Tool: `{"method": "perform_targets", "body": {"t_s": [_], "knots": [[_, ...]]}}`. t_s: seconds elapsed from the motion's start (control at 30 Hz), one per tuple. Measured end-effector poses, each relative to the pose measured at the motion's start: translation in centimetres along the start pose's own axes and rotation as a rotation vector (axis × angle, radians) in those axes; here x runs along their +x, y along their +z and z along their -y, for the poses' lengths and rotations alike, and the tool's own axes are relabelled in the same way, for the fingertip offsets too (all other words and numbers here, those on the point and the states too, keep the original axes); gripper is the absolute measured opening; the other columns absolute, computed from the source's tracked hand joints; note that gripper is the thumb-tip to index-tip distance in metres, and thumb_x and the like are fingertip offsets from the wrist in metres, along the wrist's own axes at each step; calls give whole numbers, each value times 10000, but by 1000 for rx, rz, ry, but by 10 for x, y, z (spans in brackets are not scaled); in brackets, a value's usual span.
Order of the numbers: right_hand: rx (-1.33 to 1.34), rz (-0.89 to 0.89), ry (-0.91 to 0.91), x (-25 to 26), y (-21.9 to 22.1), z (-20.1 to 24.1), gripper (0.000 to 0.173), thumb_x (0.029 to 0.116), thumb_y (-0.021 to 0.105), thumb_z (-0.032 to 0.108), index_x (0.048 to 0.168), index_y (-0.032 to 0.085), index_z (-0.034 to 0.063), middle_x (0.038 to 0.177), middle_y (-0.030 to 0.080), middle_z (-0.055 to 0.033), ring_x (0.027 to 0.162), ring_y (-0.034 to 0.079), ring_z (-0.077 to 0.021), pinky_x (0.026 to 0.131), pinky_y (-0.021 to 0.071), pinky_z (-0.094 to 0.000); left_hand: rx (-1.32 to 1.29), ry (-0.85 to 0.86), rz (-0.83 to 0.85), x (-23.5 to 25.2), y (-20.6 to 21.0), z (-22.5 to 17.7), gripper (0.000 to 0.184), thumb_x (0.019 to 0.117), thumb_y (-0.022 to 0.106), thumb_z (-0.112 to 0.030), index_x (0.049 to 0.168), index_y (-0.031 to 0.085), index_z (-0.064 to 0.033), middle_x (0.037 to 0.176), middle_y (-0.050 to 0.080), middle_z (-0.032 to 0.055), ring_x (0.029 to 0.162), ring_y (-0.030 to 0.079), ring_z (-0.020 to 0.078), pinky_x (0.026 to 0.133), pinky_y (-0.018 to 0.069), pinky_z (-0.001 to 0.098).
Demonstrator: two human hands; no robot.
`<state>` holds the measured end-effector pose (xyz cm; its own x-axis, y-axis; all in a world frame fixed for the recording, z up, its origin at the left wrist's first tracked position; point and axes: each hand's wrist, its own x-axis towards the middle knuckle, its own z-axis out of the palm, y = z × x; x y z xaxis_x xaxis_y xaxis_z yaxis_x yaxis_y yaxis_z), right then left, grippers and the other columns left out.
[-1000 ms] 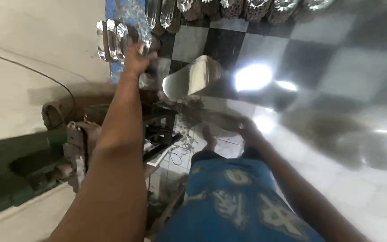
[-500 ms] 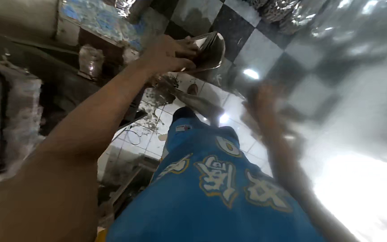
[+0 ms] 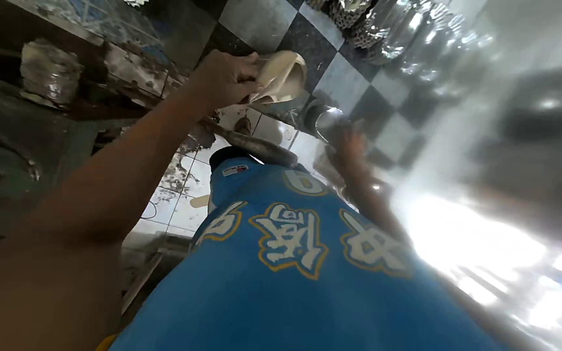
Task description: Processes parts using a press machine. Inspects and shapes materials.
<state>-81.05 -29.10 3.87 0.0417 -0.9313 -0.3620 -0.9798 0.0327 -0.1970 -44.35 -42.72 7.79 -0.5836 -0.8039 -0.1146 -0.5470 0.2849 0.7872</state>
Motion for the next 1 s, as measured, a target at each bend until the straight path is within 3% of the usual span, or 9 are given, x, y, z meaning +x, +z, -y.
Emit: {"method": "perform_targets", "body": {"t_s": [0.07,0.17,0.23,0.3,0.37,0.47,0.63,0.8,1.0], "knots": [[223,-67,-206,8,5,-27,416,843,799,263,1193,702,59,1353,590,-239,1292,537,-420,1081,449,-585,61,-52,6,-8,0,-21,285,1069,518,-216,1200,675,-17,1258,670,197,1182,646,323,1033,494,542],[629,82,-444,28,-18,-60,271,889,772,192,1093,725,19,1257,640,-197,1197,609,-292,1025,523,-443,89,-299,-295,-47,2,-73,360,1089,451,-182,1368,585,2,1305,630,257,1238,606,376,1086,445,576],[803,265,-469,42,-28,-78,228,888,761,151,1072,730,20,1188,660,-148,1099,636,-208,936,565,-365,-159,-295,-721,-89,15,-91,340,1070,495,-197,1322,561,21,1178,667,130,1082,661,196,973,552,407],[820,408,-478,63,-33,-91,235,863,785,146,1064,738,33,1164,672,-117,1051,642,-177,912,561,-351,-664,-229,-895,-133,31,-126,374,1103,398,-155,1449,434,-15,1340,617,125,1229,616,240,1081,508,456],[805,495,-443,69,-41,-90,231,857,805,129,1056,747,28,1135,683,-107,978,652,-156,863,572,-338,-1032,-415,-861,-179,66,-179,358,1120,237,-299,1370,484,-227,1290,624,-46,1201,610,108,1044,518,368],[833,555,-384,70,-47,-88,204,869,792,144,1046,749,52,1042,688,-64,783,614,-99,691,551,-298,-1354,-523,-796,-211,122,-219,388,1070,288,-361,1028,652,-233,1013,716,-47,996,684,103,895,582,384],[815,433,-361,64,-34,-86,167,886,770,104,1028,747,19,1083,697,-92,960,655,-140,886,563,-344,-1416,-324,-697,-236,141,-216,276,924,747,-292,1178,656,-235,1086,725,-16,1019,699,129,919,599,365],[745,259,-530,61,-17,-85,109,882,716,71,931,748,-20,1027,690,-144,1003,636,-192,932,524,-368,-1177,-137,-752,-239,95,-208,182,1053,505,-161,1199,604,-207,1074,701,-30,1007,681,102,913,583,302],[542,129,-389,35,-27,-73,212,956,634,142,1083,732,4,1129,704,-183,1060,669,-292,958,527,-513,-1265,-451,-817,-253,150,-223,251,1089,403,-171,1211,623,-181,1134,716,-9,1036,695,109,906,596,322]]}}
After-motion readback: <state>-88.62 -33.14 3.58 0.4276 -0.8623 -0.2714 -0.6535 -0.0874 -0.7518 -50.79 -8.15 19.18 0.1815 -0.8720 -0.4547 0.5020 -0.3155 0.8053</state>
